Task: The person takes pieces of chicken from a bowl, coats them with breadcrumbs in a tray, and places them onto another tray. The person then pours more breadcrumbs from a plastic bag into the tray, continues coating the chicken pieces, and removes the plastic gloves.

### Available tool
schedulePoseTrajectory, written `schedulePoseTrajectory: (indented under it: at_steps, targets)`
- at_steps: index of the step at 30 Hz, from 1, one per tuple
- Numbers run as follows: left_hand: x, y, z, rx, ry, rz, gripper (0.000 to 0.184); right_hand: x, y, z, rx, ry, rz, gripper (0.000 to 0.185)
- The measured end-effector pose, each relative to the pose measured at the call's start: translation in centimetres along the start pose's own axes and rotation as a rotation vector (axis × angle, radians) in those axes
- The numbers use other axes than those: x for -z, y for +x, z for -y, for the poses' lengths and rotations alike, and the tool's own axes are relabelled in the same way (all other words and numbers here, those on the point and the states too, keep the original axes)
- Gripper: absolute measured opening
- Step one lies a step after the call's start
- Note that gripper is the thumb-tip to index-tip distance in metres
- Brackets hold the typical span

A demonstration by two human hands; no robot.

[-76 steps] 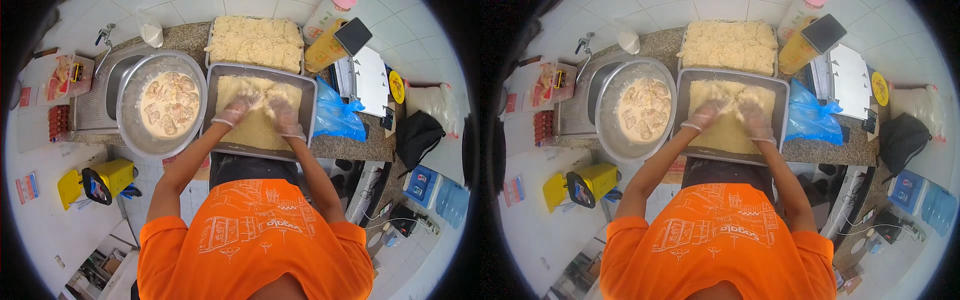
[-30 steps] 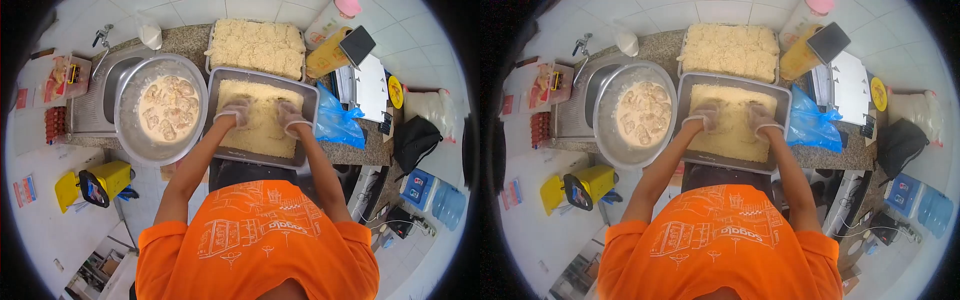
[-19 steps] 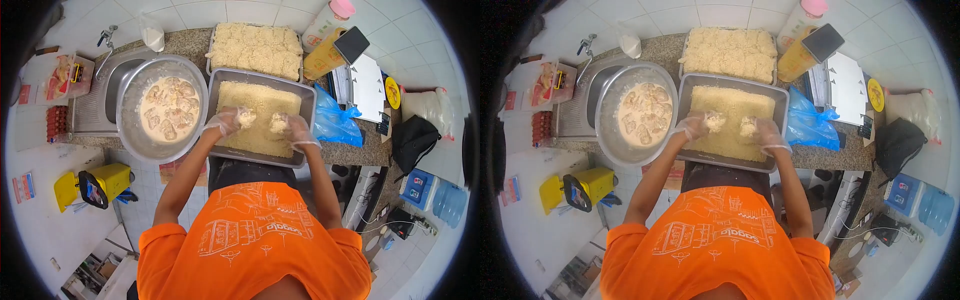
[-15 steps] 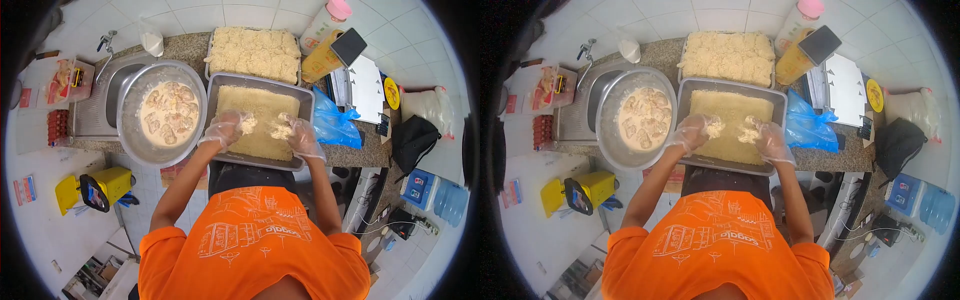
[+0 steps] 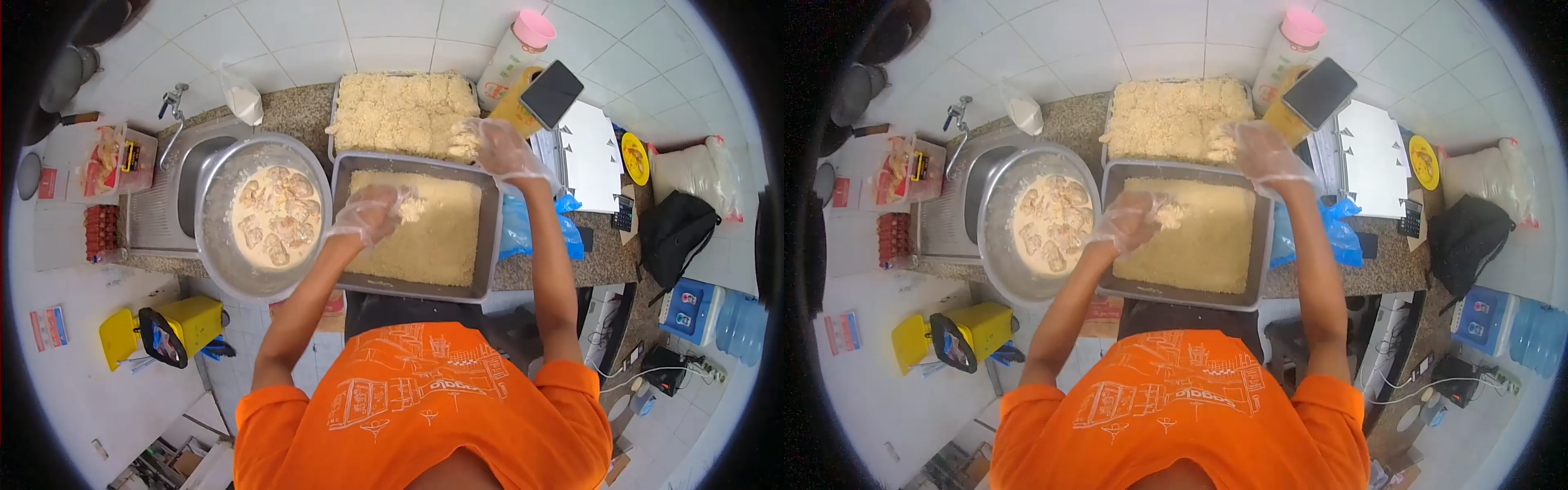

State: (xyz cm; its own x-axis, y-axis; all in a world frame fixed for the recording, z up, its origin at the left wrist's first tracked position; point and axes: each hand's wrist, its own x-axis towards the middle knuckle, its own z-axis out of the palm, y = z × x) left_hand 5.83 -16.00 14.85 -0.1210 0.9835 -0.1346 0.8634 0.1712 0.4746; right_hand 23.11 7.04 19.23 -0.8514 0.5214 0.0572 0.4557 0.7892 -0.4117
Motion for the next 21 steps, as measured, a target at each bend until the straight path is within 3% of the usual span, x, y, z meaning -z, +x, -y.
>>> schedulePoseTrajectory:
  at_steps: [1,3,4,6,7,8,10,12,13,15,18,19,21]
  targets:
    - [-1.0,-0.5,0.9,-0.107,-0.06,-0.157,0.038,-1.4,1.4,-1.5,0.002,-0.019,0.052,0.047]
    - [-2.8,-1.3,2.4,-0.113,-0.072,-0.174,0.039,-2.2,5.6,-2.6,0.002,-0.085,0.269,0.047]
    - [-2.8,-1.5,2.6,-0.116,-0.099,-0.188,0.041,-2.6,7.9,-2.4,0.009,-0.083,0.26,0.047]
    - [-2.7,-1.7,2.8,-0.053,-0.126,-0.129,0.04,-3.4,12.0,-2.2,-0.082,-0.189,0.743,0.043]
    - [-2.8,-2.0,2.6,0.013,-0.167,-0.062,0.039,-5.8,13.4,-4.3,-0.075,-0.189,0.744,0.043]
    - [-2.9,-2.4,2.4,0.02,-0.167,-0.067,0.039,-10.0,14.4,-7.7,0.024,-0.136,0.608,0.04]
    - [-2.4,-3.2,2.4,0.112,-0.213,-0.067,0.038,-11.3,15.1,-8.4,0.129,-0.075,0.472,0.037]
    - [-1.8,-4.0,2.2,0.151,-0.245,-0.053,0.04,-11.5,14.3,-8.6,-0.11,-0.01,0.386,0.032]
    - [-1.5,-4.1,2.2,0.178,-0.275,-0.042,0.042,-10.9,13.4,-7.9,-0.106,-0.011,0.388,0.032]
    - [-3.1,-3.9,3.4,0.159,-0.234,-0.04,0.042,-10.0,11.8,-6.5,-0.007,-0.05,0.033,0.028]
    - [-4.0,-3.3,3.4,0.197,-0.232,0.051,0.04,-20.0,11.8,-11.0,-0.108,-0.106,0.086,0.027]
    - [-3.9,-2.8,3.4,0.251,-0.259,0.123,0.038,-14.2,10.9,-6.2,-0.208,-0.126,0.245,0.028]
    - [-4.0,-2.2,3.2,0.264,-0.224,0.199,0.035,-7.3,9.2,-1.2,-0.288,0.0,0.331,0.03]
